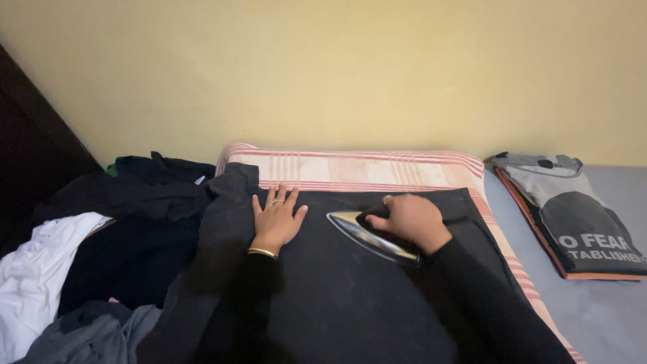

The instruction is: The person irons a black t-shirt on a bed using an electric iron, smoothing the fabric on both sides. After ironing, the person folds the t-shirt neatly on the bed.

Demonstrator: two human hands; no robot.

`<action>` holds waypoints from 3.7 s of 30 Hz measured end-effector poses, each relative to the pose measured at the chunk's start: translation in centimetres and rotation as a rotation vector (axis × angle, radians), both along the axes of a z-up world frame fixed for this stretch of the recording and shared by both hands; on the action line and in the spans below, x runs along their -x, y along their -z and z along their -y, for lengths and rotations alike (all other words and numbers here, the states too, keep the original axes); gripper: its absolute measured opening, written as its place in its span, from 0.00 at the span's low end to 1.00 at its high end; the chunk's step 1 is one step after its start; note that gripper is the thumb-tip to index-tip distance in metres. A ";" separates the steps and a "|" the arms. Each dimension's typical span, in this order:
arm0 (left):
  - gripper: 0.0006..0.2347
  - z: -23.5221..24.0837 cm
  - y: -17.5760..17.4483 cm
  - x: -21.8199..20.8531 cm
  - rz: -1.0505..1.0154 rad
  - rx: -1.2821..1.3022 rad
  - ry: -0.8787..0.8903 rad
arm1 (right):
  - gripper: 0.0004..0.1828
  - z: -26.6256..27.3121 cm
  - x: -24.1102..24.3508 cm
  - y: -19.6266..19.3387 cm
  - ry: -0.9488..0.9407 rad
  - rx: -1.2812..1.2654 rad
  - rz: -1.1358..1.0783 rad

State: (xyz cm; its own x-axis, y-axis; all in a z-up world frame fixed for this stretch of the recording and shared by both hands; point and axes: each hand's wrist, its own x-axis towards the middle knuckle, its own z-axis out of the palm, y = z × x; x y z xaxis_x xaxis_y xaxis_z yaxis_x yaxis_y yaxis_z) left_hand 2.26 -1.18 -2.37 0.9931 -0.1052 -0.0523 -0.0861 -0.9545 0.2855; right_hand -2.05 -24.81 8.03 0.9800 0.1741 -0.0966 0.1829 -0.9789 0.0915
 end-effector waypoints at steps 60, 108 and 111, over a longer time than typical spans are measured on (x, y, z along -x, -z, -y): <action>0.19 -5.2 0.8 -1.3 0.213 0.221 -0.146 | 0.29 -9.9 -3.8 1.8 -0.027 -0.282 -0.029; 0.21 3.3 2.5 -0.2 0.016 -0.009 0.099 | 0.29 11.4 8.0 -1.2 0.335 -0.031 -0.032; 0.21 2.4 2.7 -0.7 0.010 -0.005 0.070 | 0.29 11.8 5.6 0.1 0.266 -0.020 0.023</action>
State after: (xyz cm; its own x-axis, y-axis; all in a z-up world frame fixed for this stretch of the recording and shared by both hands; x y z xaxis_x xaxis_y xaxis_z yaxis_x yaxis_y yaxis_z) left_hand 2.99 -3.63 -5.09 0.9837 -0.1744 -0.0429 -0.1557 -0.9473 0.2799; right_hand -7.63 -36.64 7.94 0.9934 -0.0886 -0.0732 -0.0833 -0.9939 0.0725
